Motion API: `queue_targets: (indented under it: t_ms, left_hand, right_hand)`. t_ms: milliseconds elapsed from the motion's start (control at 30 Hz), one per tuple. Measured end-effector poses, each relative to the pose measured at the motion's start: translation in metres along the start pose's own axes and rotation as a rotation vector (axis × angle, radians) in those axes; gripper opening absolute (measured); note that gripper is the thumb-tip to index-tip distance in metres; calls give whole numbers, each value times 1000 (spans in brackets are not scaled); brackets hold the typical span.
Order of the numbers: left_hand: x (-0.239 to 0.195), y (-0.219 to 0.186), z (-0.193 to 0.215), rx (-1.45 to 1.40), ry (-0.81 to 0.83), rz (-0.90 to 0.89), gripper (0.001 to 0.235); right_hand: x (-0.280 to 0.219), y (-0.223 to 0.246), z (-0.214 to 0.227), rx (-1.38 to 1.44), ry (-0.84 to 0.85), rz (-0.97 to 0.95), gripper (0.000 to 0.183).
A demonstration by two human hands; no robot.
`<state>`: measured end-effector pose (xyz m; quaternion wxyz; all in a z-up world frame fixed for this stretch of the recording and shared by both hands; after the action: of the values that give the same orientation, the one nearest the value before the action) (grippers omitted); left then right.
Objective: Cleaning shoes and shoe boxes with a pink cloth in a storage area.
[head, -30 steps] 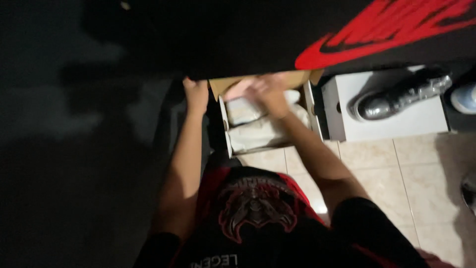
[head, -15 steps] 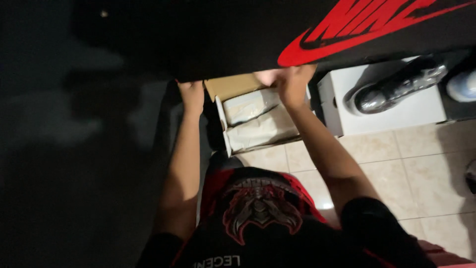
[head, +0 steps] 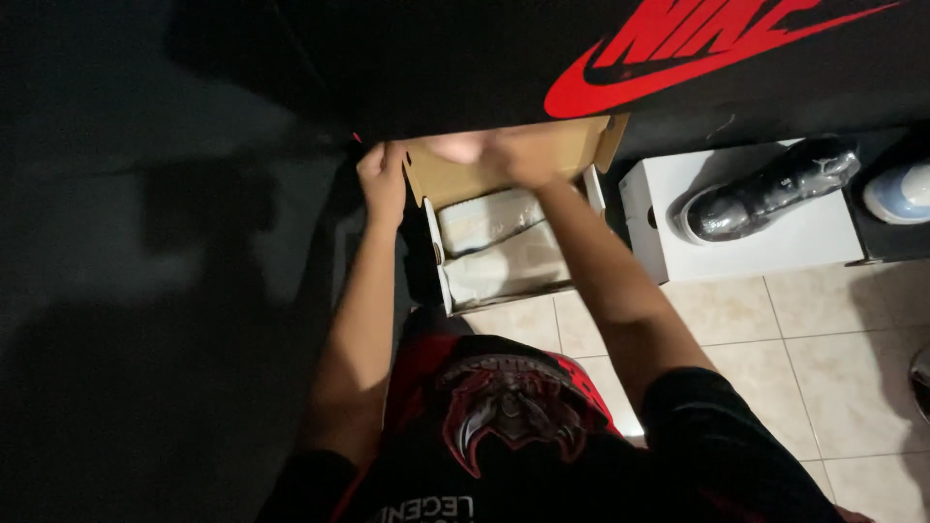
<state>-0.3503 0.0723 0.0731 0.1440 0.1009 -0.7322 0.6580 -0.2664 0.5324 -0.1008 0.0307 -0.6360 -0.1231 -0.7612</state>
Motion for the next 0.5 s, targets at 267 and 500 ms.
queue_targets:
  t_ms: [267,500]
  left_hand:
    - [-2,1,-7,-74,-58,-49,30]
    - [1,-6,-10,-110,-33,-39,30]
  right_hand:
    - [239,262,111,257,-437,-812,47]
    - [98,165,10,-281,224,282,45]
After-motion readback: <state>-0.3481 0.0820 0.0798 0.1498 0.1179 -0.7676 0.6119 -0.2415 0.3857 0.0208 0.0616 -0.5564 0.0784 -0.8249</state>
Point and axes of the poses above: each hand's wrist, its own x-axis towards the middle knuckle, its own z-axis out of the back of the hand, y = z × x, the point moved 9 cm from there along x, towards the middle knuckle, and after that the axes turned 6 degrees about -y, right-handed, at the moved point
